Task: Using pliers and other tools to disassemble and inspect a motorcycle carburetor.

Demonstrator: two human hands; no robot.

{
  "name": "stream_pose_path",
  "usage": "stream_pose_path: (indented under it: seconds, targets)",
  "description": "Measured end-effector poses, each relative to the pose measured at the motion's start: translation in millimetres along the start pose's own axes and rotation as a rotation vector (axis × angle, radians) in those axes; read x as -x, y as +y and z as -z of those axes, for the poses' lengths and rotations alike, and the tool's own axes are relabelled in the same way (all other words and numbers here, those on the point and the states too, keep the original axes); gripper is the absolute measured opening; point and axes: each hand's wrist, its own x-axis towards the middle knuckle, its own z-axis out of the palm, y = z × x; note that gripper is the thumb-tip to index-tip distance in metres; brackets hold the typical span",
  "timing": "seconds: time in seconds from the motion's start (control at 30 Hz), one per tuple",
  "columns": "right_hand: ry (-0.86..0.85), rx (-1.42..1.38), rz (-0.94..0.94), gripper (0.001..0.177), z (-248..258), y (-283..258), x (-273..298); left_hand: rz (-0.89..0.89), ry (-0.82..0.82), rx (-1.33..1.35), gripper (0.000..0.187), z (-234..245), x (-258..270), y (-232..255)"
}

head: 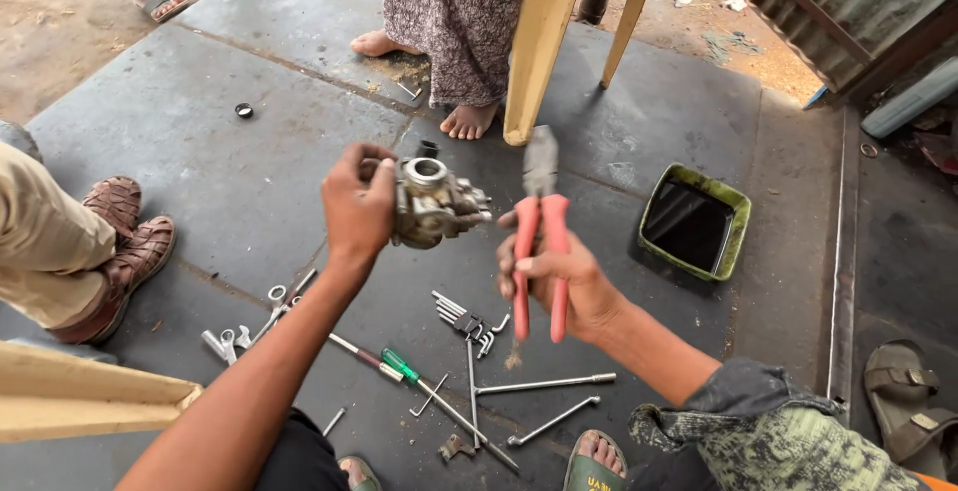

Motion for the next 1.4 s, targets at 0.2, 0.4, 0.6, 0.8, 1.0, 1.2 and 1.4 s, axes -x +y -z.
stream_pose_path:
  seconds: [0.2,0.4,0.6,0.8,1.0,1.2,1.4]
  targets:
    - [0.22,0.236,0.108,0.053,32.7,15.8,-11.2,0.395,-0.149,0.386,0.018,-1.1,4.8,-1.6]
    - [0.268,0.118,-0.068,0.038,20.4,17.7,-22.3,0.088,-0.253,-0.026,0.023,-6.7,16.8,52.0]
    - [0.332,0.08,0.151,0.03,34.1,26.1,-36.0,-0.072,-0.097,-0.037,0.041,-11.7,22.3,43.7]
    - [0.269,0.39,0.4,0.025,8.8,-6.4,-29.7,0.667,-0.32,0.699,0.064,-24.9,20.5,-1.2]
    - [0.324,0.567,0.388,0.025,-5.2,-30.4,-28.7,0.597,-0.572,0.592,0.077,-7.9,14.2,16.8]
    - [0.156,0.632,0.525,0.016,25.3,-23.9,-39.2,0.557,-0.789,0.336,0.11,-10.3,22.8,34.0]
    - [0.231,0.64,0.46,0.009,20.6,-27.6,-41.8,0.472,-0.733,0.532,0.108,-20.9,40.9,44.4]
